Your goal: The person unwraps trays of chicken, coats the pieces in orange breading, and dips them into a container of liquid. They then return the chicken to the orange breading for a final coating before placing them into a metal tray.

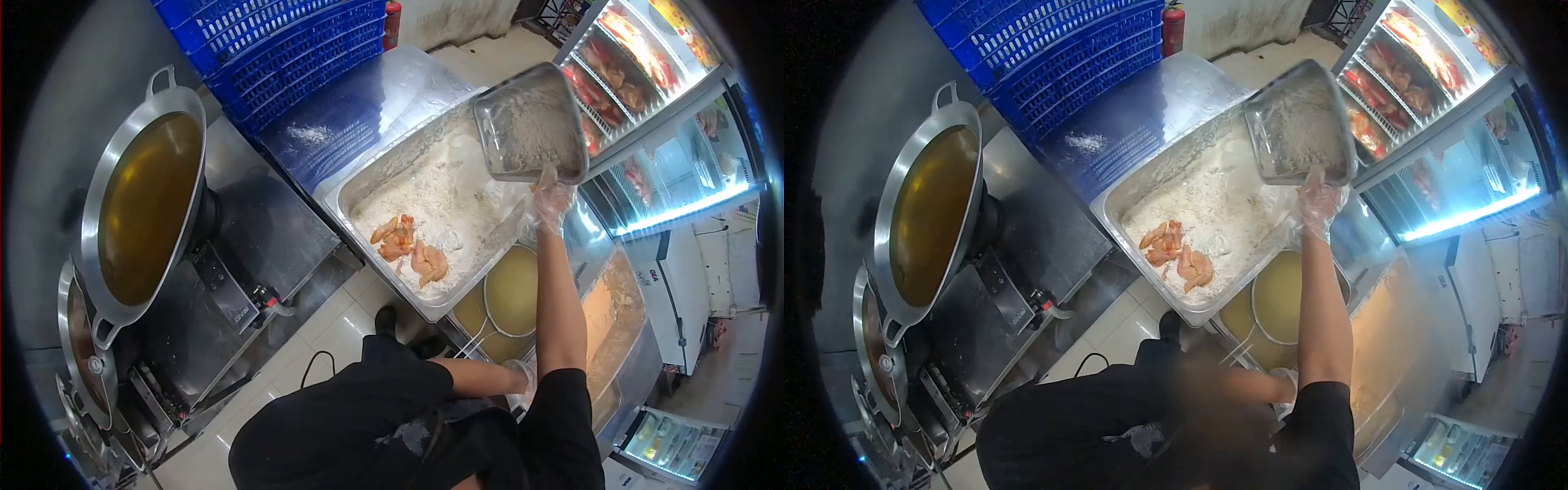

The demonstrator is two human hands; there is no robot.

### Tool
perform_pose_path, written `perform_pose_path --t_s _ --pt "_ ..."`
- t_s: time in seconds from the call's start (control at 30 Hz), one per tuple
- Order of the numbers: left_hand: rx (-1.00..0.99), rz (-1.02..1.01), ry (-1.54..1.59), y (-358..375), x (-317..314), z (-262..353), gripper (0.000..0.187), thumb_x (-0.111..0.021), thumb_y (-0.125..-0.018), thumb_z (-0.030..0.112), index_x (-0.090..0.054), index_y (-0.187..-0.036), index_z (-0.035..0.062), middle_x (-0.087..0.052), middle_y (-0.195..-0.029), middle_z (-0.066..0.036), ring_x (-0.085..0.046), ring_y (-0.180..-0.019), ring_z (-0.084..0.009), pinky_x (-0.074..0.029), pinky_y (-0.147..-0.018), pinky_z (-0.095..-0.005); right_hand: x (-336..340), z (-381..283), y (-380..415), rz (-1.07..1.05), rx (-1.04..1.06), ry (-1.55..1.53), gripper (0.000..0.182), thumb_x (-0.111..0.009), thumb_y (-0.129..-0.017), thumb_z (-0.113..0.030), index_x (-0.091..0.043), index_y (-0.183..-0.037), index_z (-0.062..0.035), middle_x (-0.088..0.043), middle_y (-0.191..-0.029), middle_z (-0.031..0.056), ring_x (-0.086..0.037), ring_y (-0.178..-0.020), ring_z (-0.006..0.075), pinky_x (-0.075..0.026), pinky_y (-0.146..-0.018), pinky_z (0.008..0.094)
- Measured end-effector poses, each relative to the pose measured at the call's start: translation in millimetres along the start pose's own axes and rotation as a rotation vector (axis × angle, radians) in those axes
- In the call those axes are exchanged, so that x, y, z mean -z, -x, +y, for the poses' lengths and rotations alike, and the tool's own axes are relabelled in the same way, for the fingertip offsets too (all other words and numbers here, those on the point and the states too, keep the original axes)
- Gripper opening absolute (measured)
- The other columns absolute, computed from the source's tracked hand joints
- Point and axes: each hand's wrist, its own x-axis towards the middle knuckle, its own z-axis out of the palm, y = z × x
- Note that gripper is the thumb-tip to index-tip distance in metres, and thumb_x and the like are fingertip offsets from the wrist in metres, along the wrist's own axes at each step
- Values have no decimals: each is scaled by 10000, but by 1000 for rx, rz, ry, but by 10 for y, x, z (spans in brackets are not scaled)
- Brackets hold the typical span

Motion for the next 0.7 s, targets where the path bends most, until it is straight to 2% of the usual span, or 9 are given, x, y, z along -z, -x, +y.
perform_pose_path --t_s 0.03,0.1,0.13,0.17,0.37,0.5,0.63,0.67,0.7 --pt "-4 25 8 -19 27 -3 292 -593 -864 279 -686 -1030 57 -679 -1050 -150 -635 -1006 -305 -492 -888 -402 -26 -47 -18 2 3 3 401 -675 -812 -253 -577 -1100 8 -647 -991 193 -617 -882 375 -478 -847 440" --pt "-13 56 25 -34 62 -10 295 -592 -865 280 -684 -1035 57 -678 -1055 -150 -633 -1010 -306 -490 -892 -402 -8 -94 -36 13 420 495 331 -689 -793 -257 -643 -982 12 -666 -868 202 -634 -809 394 -497 -735 458" --pt "-16 71 28 -45 79 -11 297 -592 -865 281 -683 -1037 57 -677 -1058 -150 -632 -1012 -307 -489 -894 -402 -20 51 -49 -148 210 507 320 -680 -795 -246 -633 -1008 -12 -651 -903 217 -608 -848 422 -487 -756 483" --pt "-24 81 29 -37 97 -24 298 -591 -866 282 -682 -1040 57 -676 -1061 -150 -631 -1015 -307 -488 -896 -402 -41 158 -58 -141 207 507 320 -680 -795 -246 -633 -1008 -12 -651 -903 217 -608 -848 422 -487 -756 483" --pt "-52 124 58 -21 120 4 308 -589 -868 286 -676 -1056 57 -671 -1078 -149 -625 -1028 -310 -481 -907 -401 142 -144 -84 -71 365 572 316 -682 -795 -229 -629 -1007 0 -654 -878 223 -610 -830 422 -475 -729 484" --pt "-71 140 68 -8 111 12 316 -587 -870 289 -671 -1066 57 -668 -1089 -149 -621 -1037 -313 -477 -914 -400 192 -137 -85 -61 263 478 308 -664 -789 -199 -634 -1019 4 -655 -914 232 -605 -845 437 -477 -763 485" --pt "-91 143 69 -2 101 6 323 -585 -871 292 -667 -1077 57 -665 -1100 -148 -617 -1046 -315 -473 -922 -400 292 -128 -48 121 483 355 315 -682 -799 -254 -663 -1024 -35 -669 -872 205 -637 -861 386 -492 -758 434" --pt "-95 142 71 -1 87 7 324 -585 -872 293 -666 -1079 57 -664 -1102 -148 -616 -1049 -315 -471 -923 -399 184 224 22 34 229 383 305 -675 -816 -259 -665 -1030 -42 -672 -857 191 -652 -840 358 -497 -730 424" --pt "-98 141 72 14 66 9 326 -584 -872 294 -665 -1082 57 -663 -1105 -148 -615 -1051 -316 -470 -925 -399 160 355 37 -24 264 416 271 -651 -839 -248 -669 -1026 -53 -671 -846 181 -657 -805 345 -499 -722 429"
